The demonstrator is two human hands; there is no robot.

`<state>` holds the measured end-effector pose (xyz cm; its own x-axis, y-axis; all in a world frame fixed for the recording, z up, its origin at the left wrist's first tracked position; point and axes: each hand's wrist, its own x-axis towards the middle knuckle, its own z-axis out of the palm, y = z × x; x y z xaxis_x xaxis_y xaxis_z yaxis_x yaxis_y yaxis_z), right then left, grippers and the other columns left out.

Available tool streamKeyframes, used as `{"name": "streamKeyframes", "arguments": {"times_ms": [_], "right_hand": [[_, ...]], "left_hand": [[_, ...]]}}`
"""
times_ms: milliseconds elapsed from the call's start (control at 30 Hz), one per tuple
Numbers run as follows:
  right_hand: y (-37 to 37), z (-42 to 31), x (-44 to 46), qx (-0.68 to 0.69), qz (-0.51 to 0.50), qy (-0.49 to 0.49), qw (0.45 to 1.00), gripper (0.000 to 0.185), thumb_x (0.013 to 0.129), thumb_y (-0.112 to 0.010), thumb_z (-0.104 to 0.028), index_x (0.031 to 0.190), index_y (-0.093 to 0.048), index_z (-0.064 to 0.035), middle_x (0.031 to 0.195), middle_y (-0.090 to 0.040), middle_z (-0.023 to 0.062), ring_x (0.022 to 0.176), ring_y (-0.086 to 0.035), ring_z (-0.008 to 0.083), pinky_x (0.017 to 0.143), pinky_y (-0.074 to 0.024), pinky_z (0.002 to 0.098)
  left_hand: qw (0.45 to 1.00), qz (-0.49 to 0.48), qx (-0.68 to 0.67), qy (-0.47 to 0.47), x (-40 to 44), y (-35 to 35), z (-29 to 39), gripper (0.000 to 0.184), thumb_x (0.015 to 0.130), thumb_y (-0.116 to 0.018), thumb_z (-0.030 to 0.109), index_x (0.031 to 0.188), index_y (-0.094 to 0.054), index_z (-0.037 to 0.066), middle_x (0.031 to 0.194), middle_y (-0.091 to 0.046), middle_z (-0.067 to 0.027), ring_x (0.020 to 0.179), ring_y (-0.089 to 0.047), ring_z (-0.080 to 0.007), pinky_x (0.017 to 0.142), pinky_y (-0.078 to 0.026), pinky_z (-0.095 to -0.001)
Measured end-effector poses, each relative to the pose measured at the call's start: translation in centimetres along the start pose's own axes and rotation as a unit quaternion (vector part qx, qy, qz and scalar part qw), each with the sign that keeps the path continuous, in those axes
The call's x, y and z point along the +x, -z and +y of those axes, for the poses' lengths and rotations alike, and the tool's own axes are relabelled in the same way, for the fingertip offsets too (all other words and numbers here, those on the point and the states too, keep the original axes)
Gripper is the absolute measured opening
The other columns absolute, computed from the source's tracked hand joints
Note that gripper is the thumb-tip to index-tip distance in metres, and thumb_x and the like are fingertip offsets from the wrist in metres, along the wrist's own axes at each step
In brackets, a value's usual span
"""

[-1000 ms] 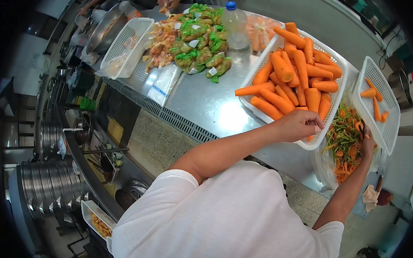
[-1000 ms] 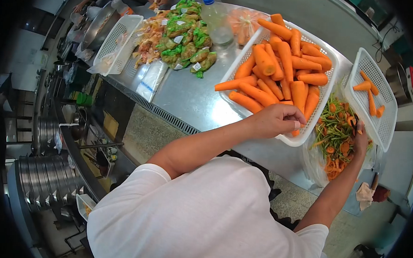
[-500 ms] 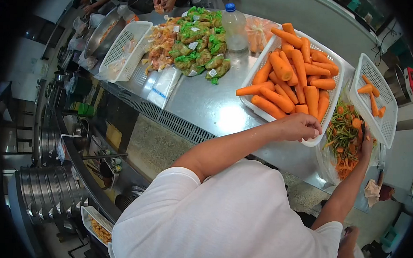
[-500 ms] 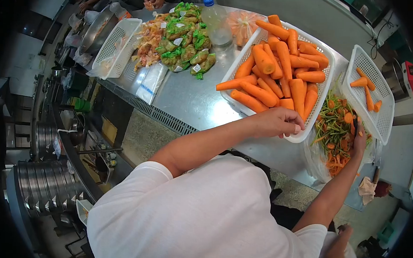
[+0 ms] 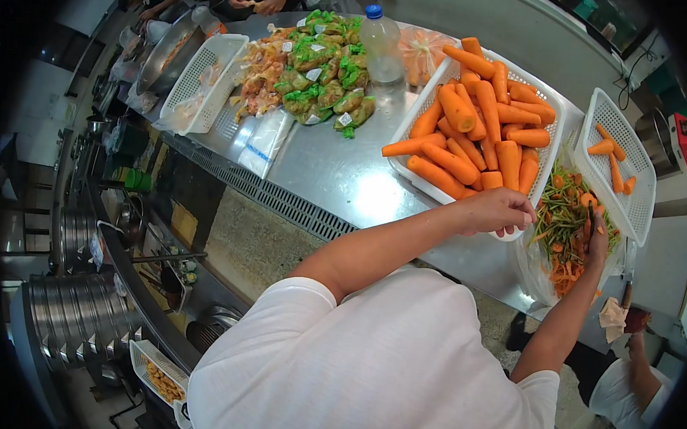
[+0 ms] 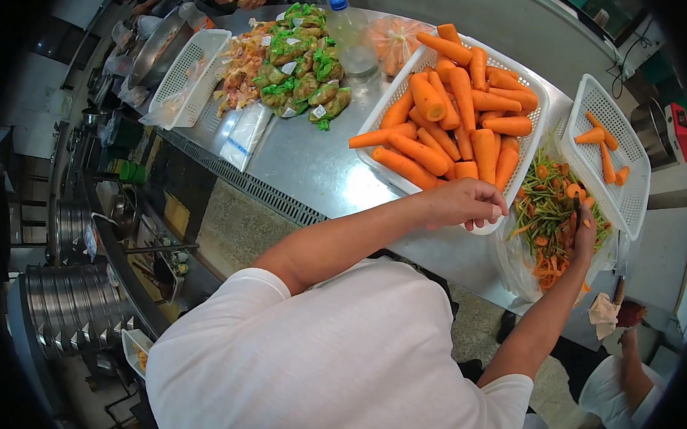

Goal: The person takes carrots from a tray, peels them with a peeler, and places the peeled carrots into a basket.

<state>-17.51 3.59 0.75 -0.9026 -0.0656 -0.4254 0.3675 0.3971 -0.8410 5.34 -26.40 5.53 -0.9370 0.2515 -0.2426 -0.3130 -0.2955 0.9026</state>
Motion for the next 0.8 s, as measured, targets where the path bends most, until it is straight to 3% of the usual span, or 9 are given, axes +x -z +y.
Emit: {"name": "streamKeyframes", "arguments": {"times_ms": [67, 267, 433, 533, 600, 633, 700, 800], "right_hand": [[0.2, 0.0, -1.0, 0.020, 0.056, -0.033, 0.998, 0.056, 0.097, -0.056, -0.058, 0.131, -0.060, -0.0136, 0.064, -0.046, -0.0054, 0.038, -0.032, 0.0082, 0.035, -0.0275, 0.0284], [0.5, 1.6, -4.8, 0.100, 0.146, 0.080, 0.981, 0.049, 0.098, -0.055, -0.055, 0.123, -0.062, -0.0122, 0.083, -0.061, 0.0002, 0.041, -0.036, 0.0065, 0.037, -0.0321, 0.0253], [0.1, 1.4, -8.8, 0.245, -0.089, 0.157, 0.953, 0.048, 0.102, -0.049, -0.049, 0.125, -0.060, -0.0085, 0.103, -0.067, 0.0049, 0.044, -0.040, 0.0044, 0.037, -0.0322, 0.0199], [-0.5, 3.6, -9.5, 0.274, -0.180, 0.146, 0.933, 0.048, 0.102, -0.050, -0.048, 0.125, -0.059, -0.0072, 0.098, -0.065, 0.0039, 0.047, -0.044, 0.0067, 0.038, -0.0344, 0.0210], [-0.6, 5.4, -10.2, 0.247, -0.274, 0.192, 0.909, 0.051, 0.102, -0.051, -0.050, 0.127, -0.059, -0.0059, 0.098, -0.064, 0.0029, 0.050, -0.045, 0.0055, 0.041, -0.0337, 0.0201], [-0.3, 5.8, -10.7, 0.245, -0.272, 0.189, 0.911, 0.051, 0.102, -0.051, -0.050, 0.127, -0.059, -0.0059, 0.098, -0.064, 0.0029, 0.050, -0.045, 0.0055, 0.041, -0.0337, 0.0201], [-0.2, 5.8, -11.5, 0.127, -0.324, 0.232, 0.909, 0.057, 0.101, -0.051, -0.053, 0.131, -0.059, -0.0050, 0.100, -0.064, 0.0023, 0.052, -0.043, 0.0032, 0.044, -0.0323, 0.0187], [1.5, 3.5, -13.5, 0.041, -0.368, 0.199, 0.907, 0.063, 0.101, -0.049, -0.057, 0.136, -0.057, -0.0050, 0.102, -0.064, 0.0019, 0.056, -0.044, 0.0019, 0.046, -0.0324, 0.0185]], "left_hand": [[1.000, 0.004, -0.010, -0.002, -0.1, 0.2, 0.2, 0.024, 0.098, -0.060, 0.024, 0.113, -0.064, 0.007, 0.091, -0.060, 0.0017, 0.078, -0.054, -0.0083, 0.067, -0.049, -0.0248], [1.000, 0.018, -0.014, 0.019, 0.2, -0.8, 0.8, 0.025, 0.099, -0.059, 0.024, 0.115, -0.063, 0.006, 0.094, -0.060, -0.0001, 0.078, -0.055, -0.0079, 0.068, -0.050, -0.0252], [0.999, 0.025, -0.040, -0.003, 2.5, -4.5, -0.3, 0.035, 0.100, -0.059, 0.029, 0.126, -0.058, 0.006, 0.102, -0.060, -0.0003, 0.087, -0.056, -0.0100, 0.073, -0.051, -0.0276], [0.994, 0.096, -0.050, -0.026, 5.2, -7.6, -2.3, 0.041, 0.101, -0.057, 0.036, 0.131, -0.054, 0.008, 0.106, -0.059, 0.0000, 0.094, -0.055, -0.0108, 0.077, -0.049, -0.0296], [0.991, 0.114, -0.073, -0.018, 6.3, -9.2, -3.3, 0.042, 0.101, -0.056, 0.040, 0.131, -0.054, 0.010, 0.107, -0.058, 0.0001, 0.095, -0.054, -0.0106, 0.078, -0.048, -0.0299], [0.986, 0.133, -0.096, -0.011, 6.7, -10.0, -3.8, 0.043, 0.102, -0.054, 0.043, 0.131, -0.054, 0.011, 0.107, -0.058, 0.0003, 0.097, -0.054, -0.0105, 0.079, -0.047, -0.0302], [0.984, 0.143, -0.104, 0.010, 7.4, -11.4, -4.8, 0.044, 0.102, -0.052, 0.048, 0.130, -0.054, 0.014, 0.107, -0.058, 0.0002, 0.096, -0.054, -0.0108, 0.080, -0.047, -0.0307], [0.963, 0.183, -0.197, -0.017, 7.6, -13.3, -6.0, 0.038, 0.103, -0.052, 0.045, 0.121, -0.056, 0.013, 0.104, -0.059, -0.0011, 0.095, -0.056, -0.0125, 0.078, -0.049, -0.0320]]}}
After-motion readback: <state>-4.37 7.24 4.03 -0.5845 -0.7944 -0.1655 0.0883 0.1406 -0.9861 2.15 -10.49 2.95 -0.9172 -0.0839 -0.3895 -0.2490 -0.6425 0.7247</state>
